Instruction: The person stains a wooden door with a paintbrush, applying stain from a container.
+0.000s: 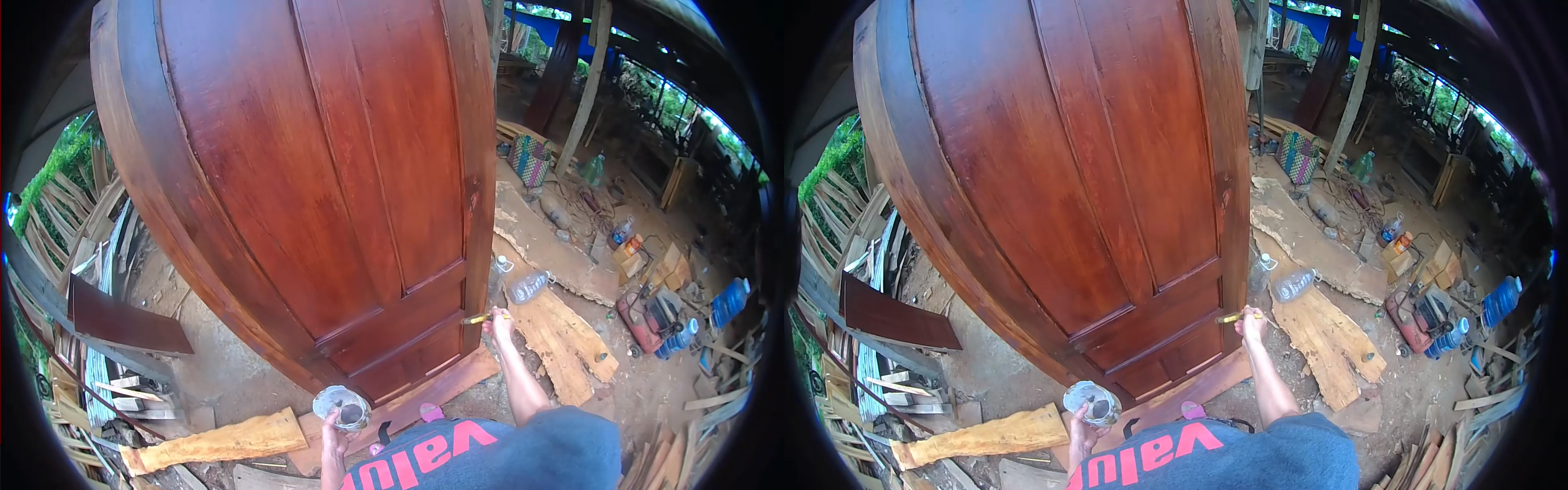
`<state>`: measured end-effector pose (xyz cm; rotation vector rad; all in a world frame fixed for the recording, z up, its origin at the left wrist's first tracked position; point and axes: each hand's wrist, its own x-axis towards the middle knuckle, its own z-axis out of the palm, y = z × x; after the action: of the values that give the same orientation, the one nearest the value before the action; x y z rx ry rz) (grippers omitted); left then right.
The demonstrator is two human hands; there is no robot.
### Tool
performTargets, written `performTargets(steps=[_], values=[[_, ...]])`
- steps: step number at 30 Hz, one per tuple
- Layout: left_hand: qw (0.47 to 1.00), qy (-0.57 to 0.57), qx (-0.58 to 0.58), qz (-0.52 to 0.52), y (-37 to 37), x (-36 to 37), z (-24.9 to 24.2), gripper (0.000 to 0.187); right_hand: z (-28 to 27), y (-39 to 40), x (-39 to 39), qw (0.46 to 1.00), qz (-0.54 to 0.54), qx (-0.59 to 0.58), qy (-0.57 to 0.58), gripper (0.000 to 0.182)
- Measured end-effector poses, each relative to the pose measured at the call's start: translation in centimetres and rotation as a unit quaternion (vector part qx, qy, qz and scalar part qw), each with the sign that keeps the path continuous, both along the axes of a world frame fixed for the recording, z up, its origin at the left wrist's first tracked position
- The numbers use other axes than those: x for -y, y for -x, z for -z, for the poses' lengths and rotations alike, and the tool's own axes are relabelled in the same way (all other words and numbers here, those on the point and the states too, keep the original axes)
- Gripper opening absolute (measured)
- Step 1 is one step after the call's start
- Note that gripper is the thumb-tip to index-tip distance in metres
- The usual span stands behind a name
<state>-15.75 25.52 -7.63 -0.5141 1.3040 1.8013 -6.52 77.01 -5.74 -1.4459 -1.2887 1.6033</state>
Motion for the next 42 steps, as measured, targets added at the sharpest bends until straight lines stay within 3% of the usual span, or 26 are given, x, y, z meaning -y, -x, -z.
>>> performTargets(steps=[2,3,5,7,9,10,13,14,17,23,26,28,30,32,35,37,38,40,42], values=[[1.0,0.0,-0.018,-0.002,0.9,-1.0,-0.9,0.077,-1.9,1.4,-2.0,0.998,-0.035,-0.053,-0.017,0.021],[0.999,-0.003,-0.035,-0.02,0.8,-1.9,-2.1,0.077,-4.2,3.7,-3.8,0.987,-0.037,-0.144,-0.067,0.02],[0.998,-0.026,-0.044,-0.029,0.6,-2.7,-2.6,0.077,-14.6,9.0,-6.9,0.944,-0.086,-0.27,-0.169,0.019],[0.998,-0.031,-0.043,-0.031,-0.2,-3.5,-2.9,0.079,-28.8,13.7,-7.8,0.894,-0.104,-0.369,-0.234,0.019],[0.998,-0.037,-0.034,-0.045,-1.1,-4.3,-2.7,0.079,-40.1,17.6,-9.7,0.782,-0.156,-0.533,-0.284,0.021],[0.998,-0.033,-0.034,-0.047,-1.6,-4.5,-2.7,0.079,-45.4,18.7,-9.7,0.751,-0.166,-0.556,-0.315,0.022],[0.998,-0.049,-0.01,-0.044,-3.4,-4.4,-2.6,0.074,-53.8,21.0,-13.2,0.683,-0.183,-0.618,-0.342,0.024],[0.998,-0.041,-0.001,-0.041,-3.9,-4.1,-2.4,0.074,-53.8,21.4,-13.7,0.678,-0.171,-0.653,-0.291,0.012],[0.998,-0.051,0.01,-0.044,-5.0,-3.5,-2.1,0.074,-47.2,19.5,-14.6,0.761,-0.11,-0.562,-0.305,0.026],[0.999,-0.005,0.017,-0.036,-4.2,-2.2,-2.6,0.075,-15.3,6.7,-9.7,0.906,-0.008,-0.412,-0.099,0.036],[0.999,0.04,0.015,-0.003,-2.8,-2.1,-2.7,0.075,-2.3,1.6,-7.2,0.966,0.076,-0.245,-0.04,0.033],[0.999,0.031,-0.003,0.022,-1.8,-2.6,-3.2,0.075,2.9,0.0,-6.1,0.985,0.104,-0.116,-0.07,0.03],[0.999,0.044,-0.007,0.03,-0.9,-2.6,-2.1,0.076,3.7,0.3,-4.6,0.989,0.12,-0.068,-0.049,0.026],[0.998,0.053,-0.032,0.024,-0.4,-3.7,-2.1,0.077,4.3,2.9,-3.2,0.973,0.105,0.004,-0.203,0.019],[0.996,0.053,-0.031,0.058,-0.9,-6.0,-4.0,0.08,-6.5,5.6,5.6,0.957,-0.103,-0.115,-0.246,0.017],[0.997,0.025,-0.021,0.065,-1.4,-7.0,-4.8,0.076,-10.4,5.5,10.4,0.881,-0.295,-0.165,-0.332,0.014],[0.997,0.029,-0.02,0.069,-1.7,-7.3,-5.1,0.076,-10.7,5.3,11.7,0.813,-0.385,-0.216,-0.381,0.012],[0.997,-0.025,-0.017,0.071,-2.2,-7.8,-5.6,0.07,-10.5,4.7,12.8,0.73,-0.5,-0.228,-0.407,0.011],[0.998,-0.018,-0.019,0.056,-2.3,-7.3,-5.6,0.066,-9.7,3.7,10.2,0.695,-0.493,-0.166,-0.496,0.009]])
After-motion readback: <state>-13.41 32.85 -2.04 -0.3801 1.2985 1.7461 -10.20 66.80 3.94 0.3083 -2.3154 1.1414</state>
